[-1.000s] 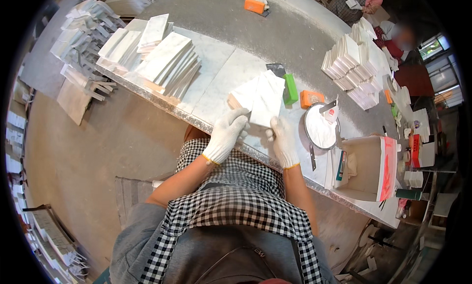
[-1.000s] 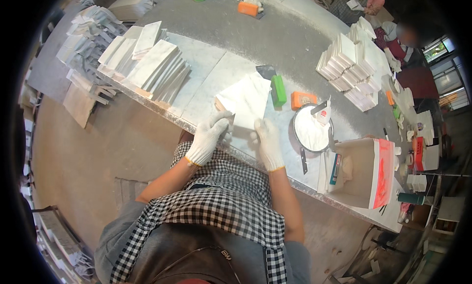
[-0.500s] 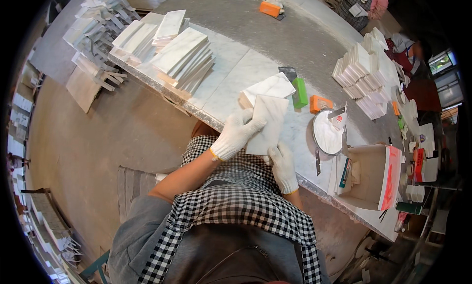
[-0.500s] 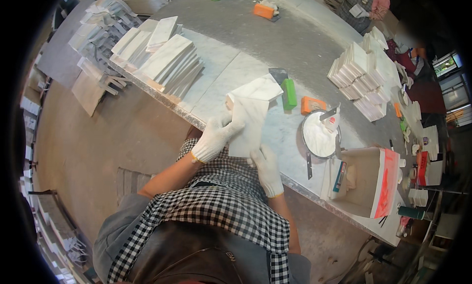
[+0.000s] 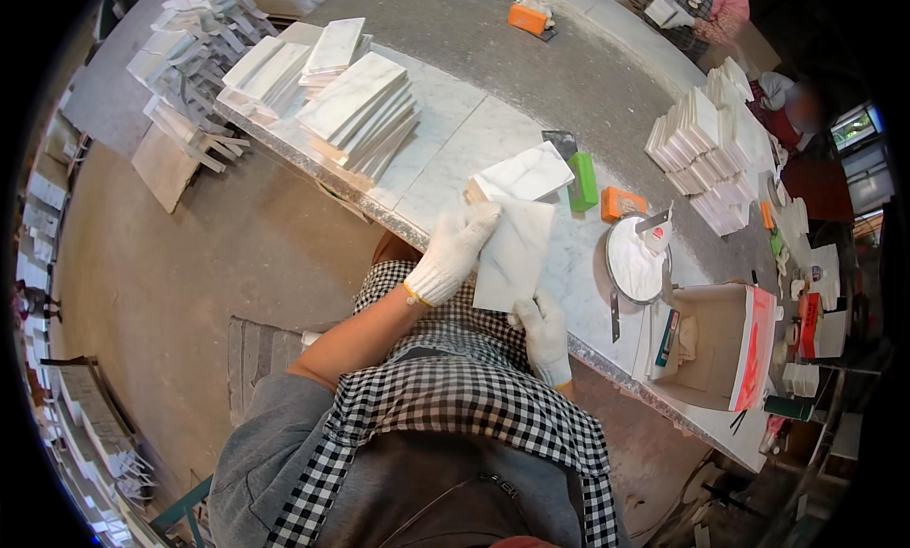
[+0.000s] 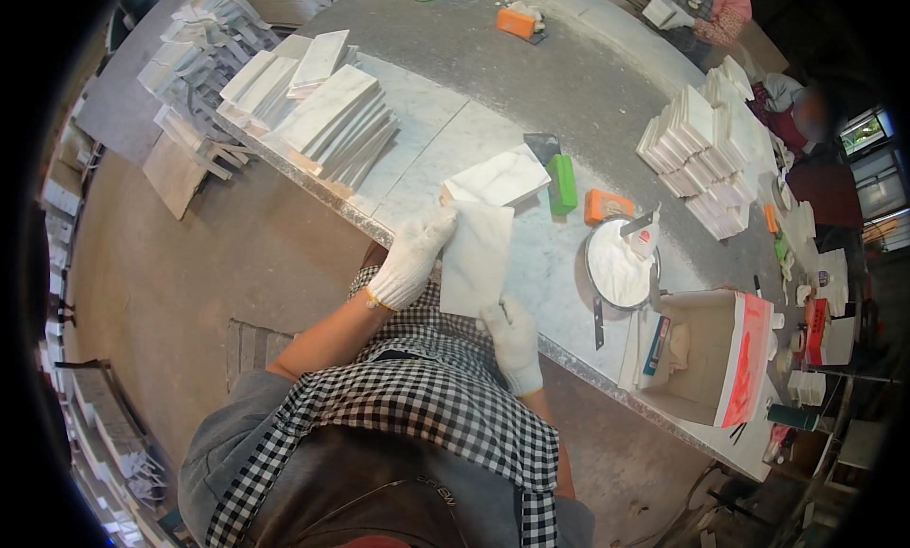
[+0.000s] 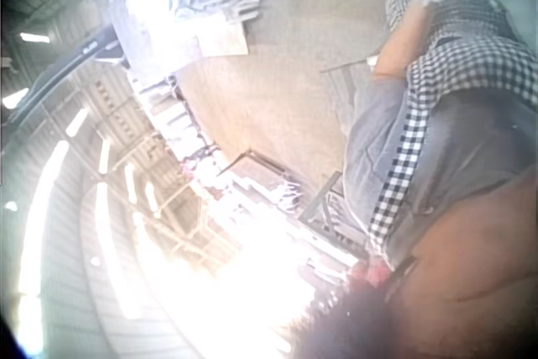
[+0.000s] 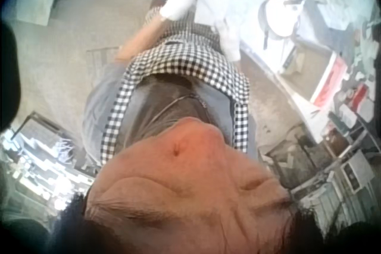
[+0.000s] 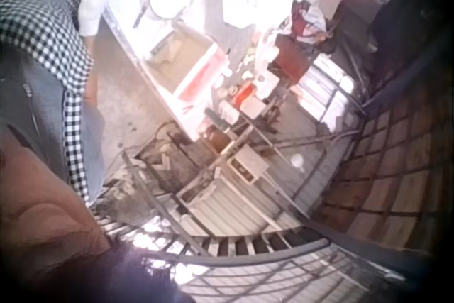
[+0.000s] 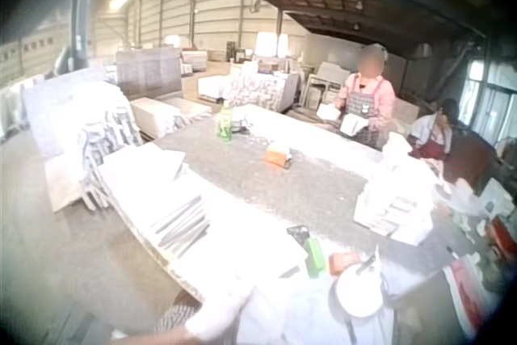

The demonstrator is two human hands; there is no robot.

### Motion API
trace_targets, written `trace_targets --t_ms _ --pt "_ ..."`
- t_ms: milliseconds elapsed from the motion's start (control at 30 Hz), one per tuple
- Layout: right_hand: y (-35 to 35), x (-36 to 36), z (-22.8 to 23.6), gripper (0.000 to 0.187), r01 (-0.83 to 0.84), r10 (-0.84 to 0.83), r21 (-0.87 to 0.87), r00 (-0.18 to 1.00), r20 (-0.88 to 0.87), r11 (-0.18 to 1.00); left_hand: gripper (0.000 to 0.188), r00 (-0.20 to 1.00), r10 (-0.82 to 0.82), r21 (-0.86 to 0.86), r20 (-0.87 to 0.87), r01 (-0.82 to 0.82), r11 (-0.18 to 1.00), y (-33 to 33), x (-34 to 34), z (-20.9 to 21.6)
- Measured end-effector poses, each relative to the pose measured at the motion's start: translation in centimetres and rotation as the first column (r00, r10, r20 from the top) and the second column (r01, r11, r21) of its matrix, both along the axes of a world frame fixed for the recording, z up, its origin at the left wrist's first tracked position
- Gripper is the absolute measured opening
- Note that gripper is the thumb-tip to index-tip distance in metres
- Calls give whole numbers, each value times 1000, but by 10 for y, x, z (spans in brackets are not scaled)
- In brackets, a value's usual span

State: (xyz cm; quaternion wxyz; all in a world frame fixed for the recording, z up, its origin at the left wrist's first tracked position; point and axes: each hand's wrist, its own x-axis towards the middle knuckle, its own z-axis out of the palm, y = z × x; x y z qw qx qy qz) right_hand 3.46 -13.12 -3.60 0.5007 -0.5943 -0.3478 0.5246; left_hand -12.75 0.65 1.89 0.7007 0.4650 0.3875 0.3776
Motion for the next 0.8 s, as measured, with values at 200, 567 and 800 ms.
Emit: trace_targets --t_ms 200,567,800 --pt "9 -18 36 31 -87 20 124 883 468 988 53 940 228 -418 254 -107 902 1 15 -31" --pt "61 -9 61 36 -94 -4 139 813 582 986 46 937 178 -455 301 -23 890 -13 15 -9" --pt "85 14 69 33 151 -216 258 944 247 954 47 998 33 -302 55 -14 953 -12 5 -10"
